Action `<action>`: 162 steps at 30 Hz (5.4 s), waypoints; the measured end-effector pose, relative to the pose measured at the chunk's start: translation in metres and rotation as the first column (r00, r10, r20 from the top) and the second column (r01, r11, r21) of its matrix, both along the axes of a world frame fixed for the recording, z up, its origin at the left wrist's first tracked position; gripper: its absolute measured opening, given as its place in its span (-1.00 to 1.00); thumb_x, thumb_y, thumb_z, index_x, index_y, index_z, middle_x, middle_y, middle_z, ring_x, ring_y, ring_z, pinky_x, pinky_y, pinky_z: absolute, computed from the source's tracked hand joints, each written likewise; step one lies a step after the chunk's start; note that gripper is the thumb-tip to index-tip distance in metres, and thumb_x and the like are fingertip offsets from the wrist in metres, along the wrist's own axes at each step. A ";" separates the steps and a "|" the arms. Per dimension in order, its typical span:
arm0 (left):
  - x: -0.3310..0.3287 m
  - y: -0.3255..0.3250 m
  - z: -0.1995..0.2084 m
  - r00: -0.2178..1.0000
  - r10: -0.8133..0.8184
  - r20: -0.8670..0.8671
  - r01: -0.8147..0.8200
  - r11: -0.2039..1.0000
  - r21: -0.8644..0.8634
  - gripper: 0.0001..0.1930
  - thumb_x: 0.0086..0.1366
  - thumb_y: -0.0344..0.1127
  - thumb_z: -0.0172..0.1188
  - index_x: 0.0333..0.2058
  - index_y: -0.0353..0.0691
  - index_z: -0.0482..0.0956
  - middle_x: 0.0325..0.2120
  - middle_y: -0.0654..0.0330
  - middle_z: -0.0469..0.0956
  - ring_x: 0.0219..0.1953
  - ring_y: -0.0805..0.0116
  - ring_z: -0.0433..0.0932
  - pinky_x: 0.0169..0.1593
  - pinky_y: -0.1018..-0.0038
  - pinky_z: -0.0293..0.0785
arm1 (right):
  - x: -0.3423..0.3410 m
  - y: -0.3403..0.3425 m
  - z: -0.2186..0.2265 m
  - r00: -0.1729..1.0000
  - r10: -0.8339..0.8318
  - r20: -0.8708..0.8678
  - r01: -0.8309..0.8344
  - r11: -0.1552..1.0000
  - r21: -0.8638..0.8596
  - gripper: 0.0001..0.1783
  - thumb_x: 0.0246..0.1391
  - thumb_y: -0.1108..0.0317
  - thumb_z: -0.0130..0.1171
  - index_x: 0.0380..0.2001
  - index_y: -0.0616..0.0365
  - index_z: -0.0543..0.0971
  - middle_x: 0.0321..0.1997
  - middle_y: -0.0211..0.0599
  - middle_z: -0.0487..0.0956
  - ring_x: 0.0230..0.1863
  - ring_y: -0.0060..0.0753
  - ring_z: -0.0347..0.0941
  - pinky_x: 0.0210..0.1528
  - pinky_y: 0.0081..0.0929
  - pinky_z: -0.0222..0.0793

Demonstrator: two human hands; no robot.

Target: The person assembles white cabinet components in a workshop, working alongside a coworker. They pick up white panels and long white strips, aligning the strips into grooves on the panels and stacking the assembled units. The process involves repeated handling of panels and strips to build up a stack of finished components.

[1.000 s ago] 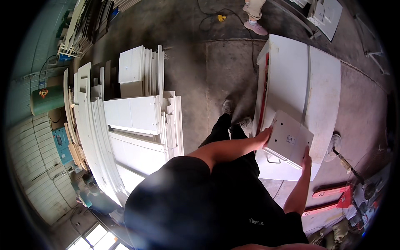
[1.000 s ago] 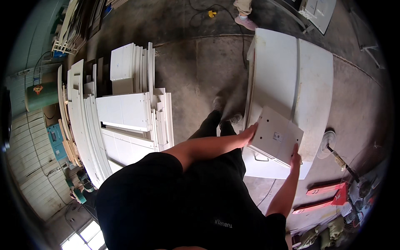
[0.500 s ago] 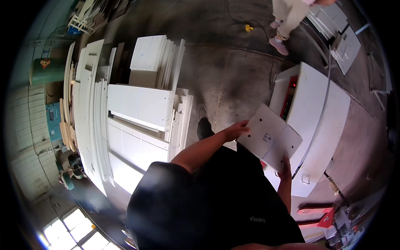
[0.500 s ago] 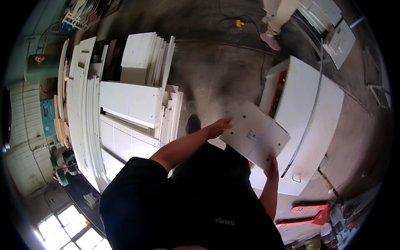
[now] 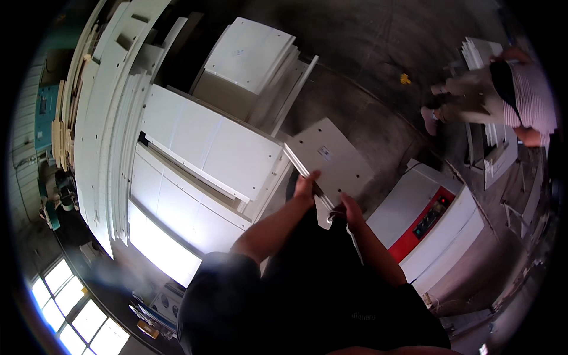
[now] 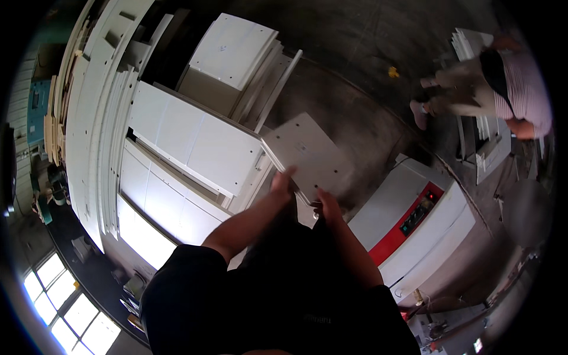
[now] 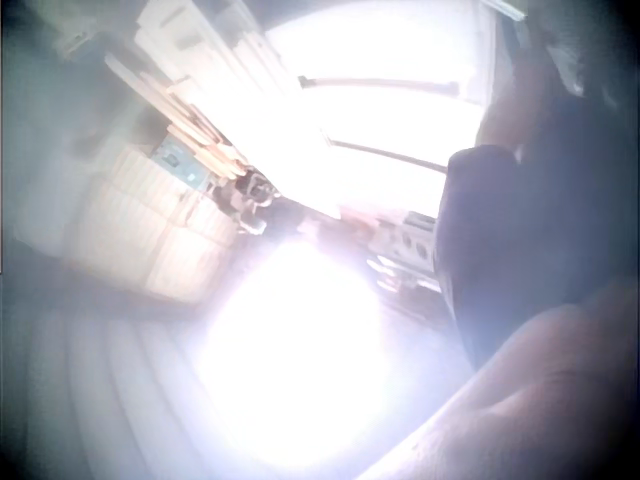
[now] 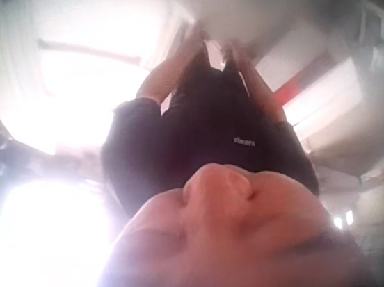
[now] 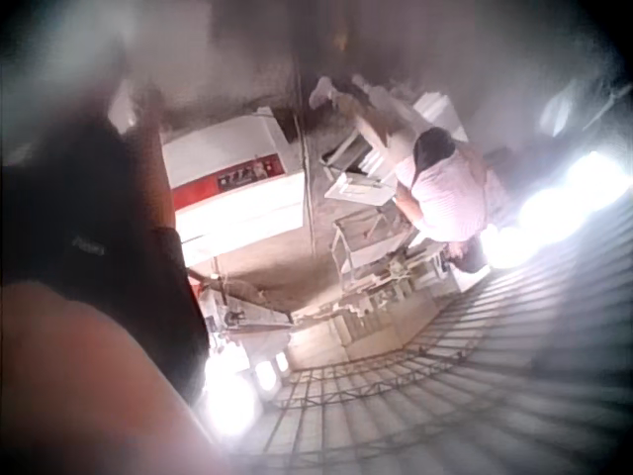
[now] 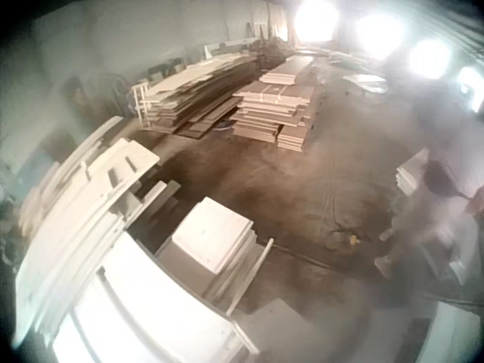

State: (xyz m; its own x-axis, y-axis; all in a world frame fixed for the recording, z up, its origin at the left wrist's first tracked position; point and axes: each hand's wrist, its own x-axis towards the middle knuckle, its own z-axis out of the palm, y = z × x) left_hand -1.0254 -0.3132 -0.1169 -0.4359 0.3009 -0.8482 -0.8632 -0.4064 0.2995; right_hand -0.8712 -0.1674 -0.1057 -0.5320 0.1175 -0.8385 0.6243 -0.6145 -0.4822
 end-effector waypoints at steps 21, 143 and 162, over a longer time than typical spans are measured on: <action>-0.435 -0.300 -0.162 0.696 -0.621 0.359 0.349 -0.145 -0.926 -0.13 0.18 0.36 0.00 0.08 -0.42 0.20 -0.01 -0.17 0.53 0.06 -0.07 0.52 0.08 0.13 0.45 | -0.081 -0.017 0.032 0.772 0.472 0.426 -0.580 0.797 0.168 -0.48 0.14 0.15 0.21 0.07 0.22 0.41 -0.23 -0.27 0.61 -0.29 -0.46 0.55 -0.19 -0.49 0.44; 0.340 0.422 0.058 -0.823 -0.510 -0.252 0.509 -0.462 -0.726 -0.53 0.30 -0.05 0.19 0.04 -0.28 0.50 -0.22 0.11 0.63 -0.24 0.34 0.59 -0.15 0.41 0.51 | 0.725 0.557 0.054 0.601 -0.597 0.531 -0.162 0.560 0.813 -0.05 -0.20 -0.27 0.33 0.15 0.19 0.41 0.17 0.03 0.42 0.22 0.00 0.32 0.23 -0.18 0.30; 0.301 0.602 0.028 -0.942 -0.332 -0.054 0.276 -0.670 -0.689 -0.57 0.28 -0.06 0.21 -0.11 -0.31 0.37 -0.34 0.12 0.56 -0.54 0.44 0.53 -0.52 0.45 0.50 | 0.499 0.228 0.076 0.303 -0.787 0.537 0.440 0.616 0.653 -0.34 -0.27 -0.28 0.38 -0.44 0.15 0.51 -0.36 -0.15 0.60 -0.23 -0.07 0.52 -0.19 -0.20 0.42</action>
State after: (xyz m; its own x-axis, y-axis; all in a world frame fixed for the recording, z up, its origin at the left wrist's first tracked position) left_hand -0.7245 0.2885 -0.0890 0.3299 0.5060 -0.7969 0.7586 0.3603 0.5428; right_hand -0.3724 0.0605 -0.0300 0.5990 0.4589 -0.6562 0.3265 -0.8882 -0.3231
